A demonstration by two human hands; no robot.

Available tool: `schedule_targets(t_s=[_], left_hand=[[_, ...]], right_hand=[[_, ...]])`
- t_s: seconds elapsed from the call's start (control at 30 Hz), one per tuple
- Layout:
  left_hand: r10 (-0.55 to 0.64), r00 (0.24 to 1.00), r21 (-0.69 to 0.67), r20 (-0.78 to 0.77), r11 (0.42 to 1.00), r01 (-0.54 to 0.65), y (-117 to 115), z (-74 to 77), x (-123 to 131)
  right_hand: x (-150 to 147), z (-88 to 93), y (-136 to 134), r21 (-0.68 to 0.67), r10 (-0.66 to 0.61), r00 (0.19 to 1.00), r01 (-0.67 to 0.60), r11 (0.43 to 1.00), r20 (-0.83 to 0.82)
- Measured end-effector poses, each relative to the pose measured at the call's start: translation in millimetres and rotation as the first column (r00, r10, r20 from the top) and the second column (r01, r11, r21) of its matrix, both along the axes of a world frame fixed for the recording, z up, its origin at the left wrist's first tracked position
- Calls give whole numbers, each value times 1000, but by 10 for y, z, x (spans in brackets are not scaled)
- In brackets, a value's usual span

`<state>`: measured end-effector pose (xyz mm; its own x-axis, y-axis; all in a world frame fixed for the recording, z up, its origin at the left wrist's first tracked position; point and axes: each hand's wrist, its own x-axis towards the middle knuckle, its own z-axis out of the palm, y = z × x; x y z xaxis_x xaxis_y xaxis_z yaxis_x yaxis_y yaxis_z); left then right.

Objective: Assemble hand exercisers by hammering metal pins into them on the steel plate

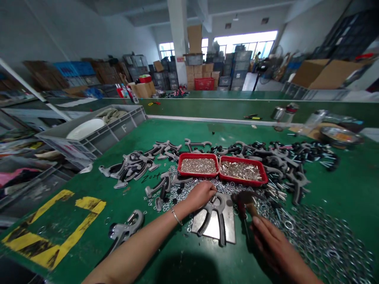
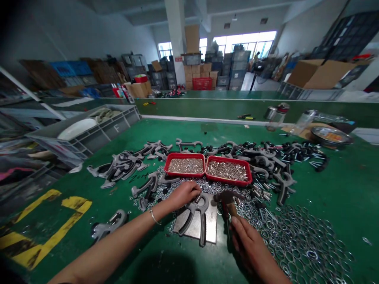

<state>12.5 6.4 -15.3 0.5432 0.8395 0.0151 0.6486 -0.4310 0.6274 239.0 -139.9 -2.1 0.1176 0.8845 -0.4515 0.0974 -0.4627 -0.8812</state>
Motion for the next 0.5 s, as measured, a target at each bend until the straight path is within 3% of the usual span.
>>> schedule_targets(t_s=[0.13, 0.3, 0.5], left_hand=[[-11, 997, 52, -71, 999, 15, -10, 0, 18], [-14, 983, 164, -183, 985, 44, -65, -44, 36], [-113, 947, 287, -300, 936, 203, -152, -136, 83]], right_hand=[[-52, -198, -105, -36, -13, 999, 11, 999, -45], [-65, -177, -116, 3, -17, 995, 17, 1000, -100], [-70, -215, -170, -98, 38, 996, -46, 994, -81]])
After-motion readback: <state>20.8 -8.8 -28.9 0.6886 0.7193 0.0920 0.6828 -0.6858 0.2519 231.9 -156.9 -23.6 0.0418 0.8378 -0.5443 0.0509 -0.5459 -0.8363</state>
